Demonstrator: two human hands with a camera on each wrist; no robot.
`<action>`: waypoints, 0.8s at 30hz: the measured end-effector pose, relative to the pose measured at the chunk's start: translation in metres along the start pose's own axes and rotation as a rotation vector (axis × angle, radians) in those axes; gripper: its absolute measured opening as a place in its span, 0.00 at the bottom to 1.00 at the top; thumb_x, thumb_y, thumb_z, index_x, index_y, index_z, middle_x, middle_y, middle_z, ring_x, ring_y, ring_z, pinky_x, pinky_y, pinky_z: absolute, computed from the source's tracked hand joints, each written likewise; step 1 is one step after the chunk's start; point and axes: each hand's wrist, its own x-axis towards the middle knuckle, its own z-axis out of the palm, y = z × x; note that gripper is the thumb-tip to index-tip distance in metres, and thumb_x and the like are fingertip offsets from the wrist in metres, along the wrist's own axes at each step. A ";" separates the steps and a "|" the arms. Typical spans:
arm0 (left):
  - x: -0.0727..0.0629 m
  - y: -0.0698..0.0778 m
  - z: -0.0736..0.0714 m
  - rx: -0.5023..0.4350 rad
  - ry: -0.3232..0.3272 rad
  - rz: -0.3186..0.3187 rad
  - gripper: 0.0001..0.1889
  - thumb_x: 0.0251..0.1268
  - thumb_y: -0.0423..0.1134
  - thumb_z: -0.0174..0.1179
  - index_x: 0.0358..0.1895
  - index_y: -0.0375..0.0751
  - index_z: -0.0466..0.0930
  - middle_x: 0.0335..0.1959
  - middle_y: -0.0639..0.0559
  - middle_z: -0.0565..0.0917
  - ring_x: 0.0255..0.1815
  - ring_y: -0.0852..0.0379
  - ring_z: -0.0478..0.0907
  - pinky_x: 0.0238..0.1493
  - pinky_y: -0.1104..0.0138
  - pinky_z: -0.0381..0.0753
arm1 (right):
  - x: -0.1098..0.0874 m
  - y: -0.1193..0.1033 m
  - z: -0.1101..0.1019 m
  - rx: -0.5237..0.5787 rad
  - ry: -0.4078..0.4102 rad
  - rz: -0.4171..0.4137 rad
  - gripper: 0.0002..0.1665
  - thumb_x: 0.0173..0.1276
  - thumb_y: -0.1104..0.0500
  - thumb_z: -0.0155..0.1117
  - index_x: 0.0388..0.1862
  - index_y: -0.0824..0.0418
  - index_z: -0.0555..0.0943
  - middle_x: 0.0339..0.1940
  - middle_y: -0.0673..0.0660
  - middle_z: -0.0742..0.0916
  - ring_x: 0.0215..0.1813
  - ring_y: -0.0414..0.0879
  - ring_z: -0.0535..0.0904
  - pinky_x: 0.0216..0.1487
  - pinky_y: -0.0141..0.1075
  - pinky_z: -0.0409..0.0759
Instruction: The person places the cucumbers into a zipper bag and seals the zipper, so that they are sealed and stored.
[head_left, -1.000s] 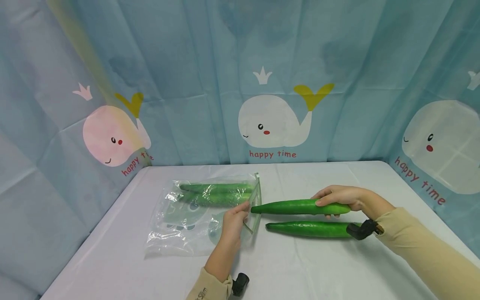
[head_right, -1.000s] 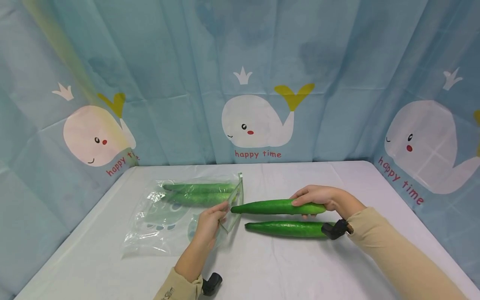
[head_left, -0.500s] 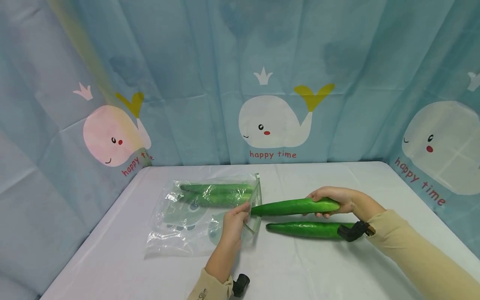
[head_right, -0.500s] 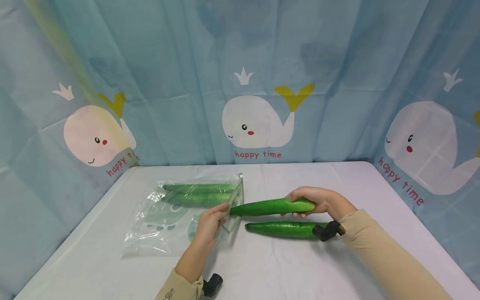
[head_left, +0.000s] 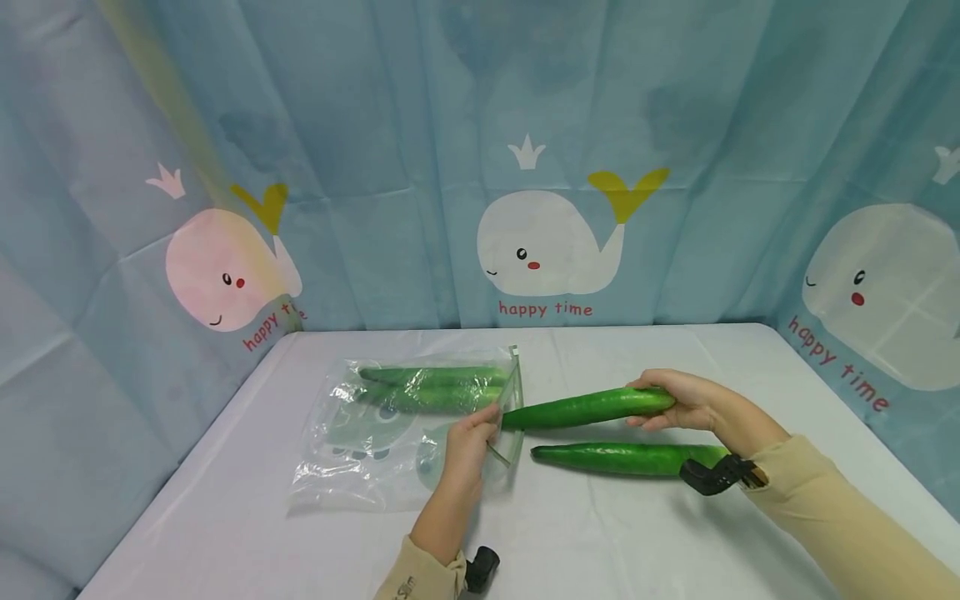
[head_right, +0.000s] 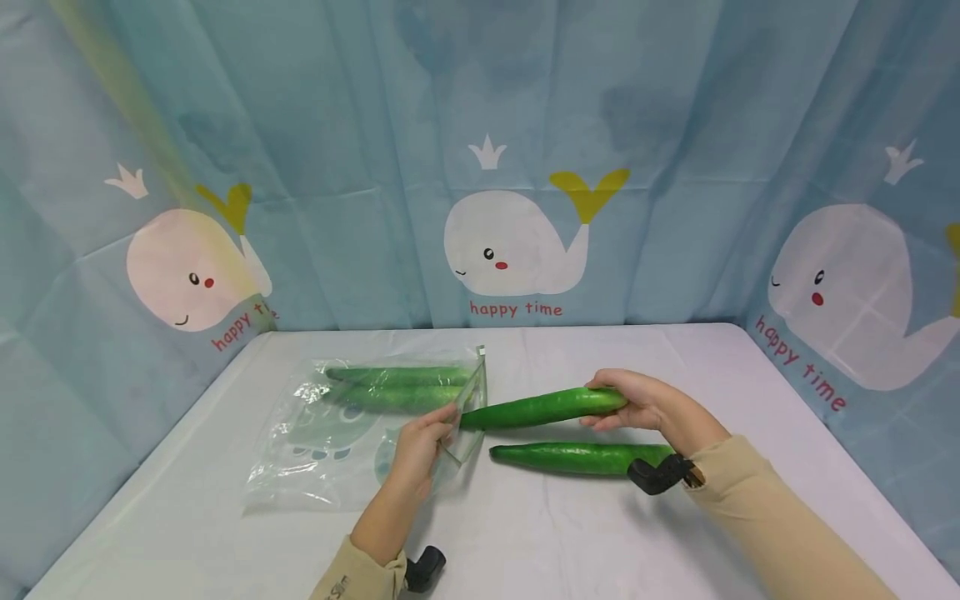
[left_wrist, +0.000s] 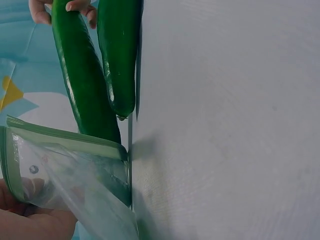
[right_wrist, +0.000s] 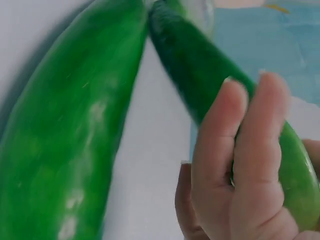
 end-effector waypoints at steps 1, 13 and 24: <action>0.000 0.000 0.000 -0.001 0.000 0.001 0.24 0.60 0.22 0.47 0.61 0.25 0.72 0.64 0.35 0.72 0.71 0.35 0.58 0.70 0.46 0.56 | -0.001 0.000 0.000 0.019 0.003 -0.009 0.20 0.74 0.59 0.44 0.58 0.71 0.65 0.46 0.67 0.76 0.40 0.50 0.85 0.41 0.36 0.84; -0.001 0.000 0.000 -0.002 0.016 0.000 0.24 0.59 0.22 0.48 0.61 0.27 0.73 0.65 0.35 0.72 0.72 0.33 0.55 0.70 0.44 0.56 | -0.003 0.012 -0.002 0.123 0.083 -0.079 0.15 0.75 0.58 0.52 0.55 0.65 0.68 0.46 0.59 0.78 0.46 0.51 0.83 0.54 0.45 0.80; 0.001 -0.001 0.001 0.016 0.019 -0.002 0.22 0.64 0.24 0.49 0.61 0.27 0.72 0.65 0.36 0.72 0.71 0.34 0.57 0.70 0.45 0.56 | -0.003 0.020 0.001 0.326 0.057 -0.099 0.06 0.74 0.60 0.55 0.40 0.60 0.79 0.43 0.62 0.81 0.46 0.53 0.84 0.58 0.43 0.77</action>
